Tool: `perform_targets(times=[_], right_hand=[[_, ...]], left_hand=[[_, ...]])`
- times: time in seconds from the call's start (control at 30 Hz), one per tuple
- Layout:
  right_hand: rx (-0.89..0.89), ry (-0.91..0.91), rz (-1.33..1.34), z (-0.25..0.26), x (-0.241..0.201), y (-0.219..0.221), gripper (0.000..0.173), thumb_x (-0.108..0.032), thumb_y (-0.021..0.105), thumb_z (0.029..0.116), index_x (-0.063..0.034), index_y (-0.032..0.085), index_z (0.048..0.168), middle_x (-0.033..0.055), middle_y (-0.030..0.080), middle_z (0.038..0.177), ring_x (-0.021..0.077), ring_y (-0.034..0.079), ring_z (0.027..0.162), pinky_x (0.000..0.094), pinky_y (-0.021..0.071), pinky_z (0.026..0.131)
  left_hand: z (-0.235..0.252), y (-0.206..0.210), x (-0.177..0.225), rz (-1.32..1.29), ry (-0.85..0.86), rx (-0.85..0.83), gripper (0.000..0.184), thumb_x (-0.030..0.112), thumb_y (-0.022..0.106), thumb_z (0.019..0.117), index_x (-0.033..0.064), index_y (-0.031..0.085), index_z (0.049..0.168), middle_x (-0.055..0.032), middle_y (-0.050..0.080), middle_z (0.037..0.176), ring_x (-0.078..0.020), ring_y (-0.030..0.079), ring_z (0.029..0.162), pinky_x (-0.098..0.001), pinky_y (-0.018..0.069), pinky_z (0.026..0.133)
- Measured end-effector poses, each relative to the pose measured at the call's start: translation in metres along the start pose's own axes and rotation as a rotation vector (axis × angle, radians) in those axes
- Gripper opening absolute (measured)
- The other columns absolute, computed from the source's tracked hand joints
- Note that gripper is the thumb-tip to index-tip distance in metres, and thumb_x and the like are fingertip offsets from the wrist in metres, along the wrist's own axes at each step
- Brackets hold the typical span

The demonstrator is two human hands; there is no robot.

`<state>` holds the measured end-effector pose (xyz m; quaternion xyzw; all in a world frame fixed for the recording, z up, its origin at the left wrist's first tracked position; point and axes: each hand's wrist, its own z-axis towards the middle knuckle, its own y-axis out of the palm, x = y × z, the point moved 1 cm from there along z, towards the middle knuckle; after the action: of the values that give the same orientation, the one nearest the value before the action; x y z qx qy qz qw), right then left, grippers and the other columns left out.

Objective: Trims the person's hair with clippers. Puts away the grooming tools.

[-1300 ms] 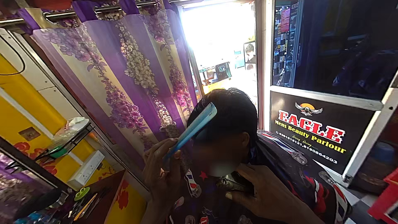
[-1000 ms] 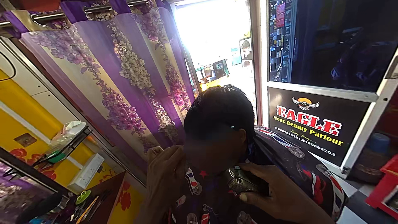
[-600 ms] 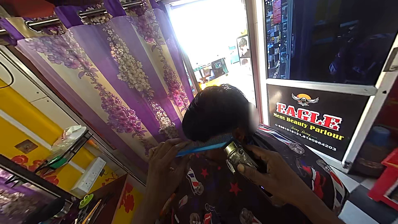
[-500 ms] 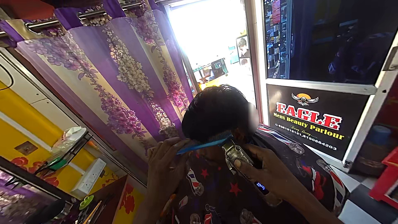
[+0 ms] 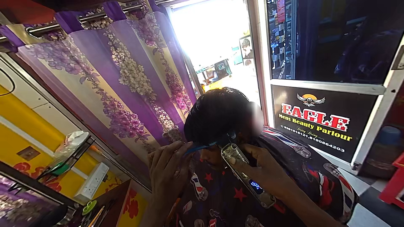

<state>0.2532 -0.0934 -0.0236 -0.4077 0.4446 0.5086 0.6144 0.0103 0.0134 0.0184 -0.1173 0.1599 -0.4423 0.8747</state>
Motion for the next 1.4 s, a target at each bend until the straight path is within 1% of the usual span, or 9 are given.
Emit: perform_targets(times=[0.17,0.4,0.47,0.63,0.73,0.83,1.17,1.3,1.4], right_hand=[[0.021,-0.044,-0.073,-0.002,0.004,0.003,0.049,-0.05,0.069,0.0919,-0.0135,0.068,0.124,-0.0017,0.075,0.106,0.009,0.072,0.094,0.0287,0.0612,0.083],[-0.012,-0.069,-0.057,0.004,0.002,0.005,0.048,-0.052,0.069,0.0921,-0.0133,0.068,0.121,-0.001,0.075,0.103,0.0105,0.073,0.091,0.0307,0.062,0.081],[-0.084,-0.115,-0.098,0.002,0.0,0.005,0.052,-0.053,0.069,0.0924,-0.0133,0.067,0.126,-0.0014,0.074,0.107,0.0088,0.072,0.093,0.0306,0.0613,0.083],[-0.258,-0.244,-0.192,-0.019,0.007,-0.005,0.057,-0.049,0.07,0.0936,-0.0088,0.064,0.134,0.0026,0.073,0.114,0.0072,0.071,0.1,0.0298,0.0602,0.087],[-0.209,-0.197,-0.16,-0.025,0.01,-0.009,0.054,-0.05,0.07,0.0935,-0.0109,0.065,0.131,-0.0003,0.074,0.11,0.0063,0.071,0.095,0.0285,0.061,0.083],[-0.109,-0.125,-0.085,-0.024,0.007,-0.01,0.052,-0.051,0.069,0.0934,-0.0122,0.066,0.128,-0.0023,0.074,0.107,0.0079,0.072,0.093,0.0293,0.0616,0.082],[-0.052,0.096,0.216,-0.008,0.001,-0.002,0.04,-0.037,0.071,0.0938,-0.0066,0.067,0.119,0.0078,0.074,0.104,0.0216,0.075,0.088,0.0382,0.0656,0.08],[-0.113,-0.018,0.128,0.0,0.0,0.002,0.042,-0.04,0.07,0.0947,-0.0076,0.067,0.122,0.005,0.074,0.104,0.0169,0.074,0.09,0.0355,0.0641,0.082],[-0.285,-0.206,-0.052,-0.011,0.0,-0.004,0.049,-0.045,0.069,0.0946,-0.007,0.066,0.125,0.0038,0.072,0.105,0.0098,0.07,0.091,0.0327,0.0601,0.082]], left_hand=[[0.001,-0.001,0.002,0.005,0.008,0.025,0.022,0.035,0.069,0.0976,0.0233,0.073,0.115,0.001,0.071,0.108,-0.0128,0.06,0.098,-0.0363,0.0373,0.086],[0.002,0.0,0.002,0.004,0.009,0.033,0.02,0.034,0.069,0.0976,0.0229,0.074,0.114,0.0012,0.071,0.108,-0.0126,0.06,0.097,-0.0358,0.0378,0.086],[0.0,0.0,0.003,-0.027,0.011,0.027,0.021,0.034,0.069,0.0976,0.0236,0.072,0.115,0.0024,0.071,0.109,-0.0117,0.06,0.099,-0.0354,0.038,0.087],[-0.005,-0.011,0.001,-0.146,0.013,-0.195,0.023,0.041,0.066,0.0987,0.0293,0.071,0.118,0.0077,0.071,0.113,-0.0075,0.062,0.103,-0.0347,0.0411,0.09],[-0.004,-0.015,-0.005,-0.136,-0.054,-0.265,0.027,0.043,0.067,0.0966,0.0273,0.075,0.117,0.0039,0.072,0.114,-0.0107,0.063,0.101,-0.0379,0.0427,0.085],[0.001,-0.016,-0.011,-0.133,-0.089,-0.282,0.028,0.044,0.067,0.095,0.0277,0.076,0.117,0.0034,0.072,0.114,-0.0115,0.065,0.102,-0.0401,0.0466,0.087],[0.011,-0.01,-0.001,0.005,0.043,-0.116,0.024,0.036,0.067,0.0979,0.0246,0.075,0.118,-0.0007,0.071,0.112,-0.0159,0.061,0.098,-0.04,0.0394,0.085],[0.011,-0.009,0.002,0.019,0.068,-0.062,0.023,0.036,0.066,0.0991,0.0255,0.073,0.119,0.0001,0.071,0.112,-0.015,0.061,0.099,-0.0384,0.0388,0.085],[0.011,-0.016,0.01,0.006,0.036,0.068,0.027,0.037,0.067,0.0987,0.0197,0.067,0.12,-0.0013,0.069,0.114,-0.0132,0.062,0.104,-0.0352,0.041,0.093]])
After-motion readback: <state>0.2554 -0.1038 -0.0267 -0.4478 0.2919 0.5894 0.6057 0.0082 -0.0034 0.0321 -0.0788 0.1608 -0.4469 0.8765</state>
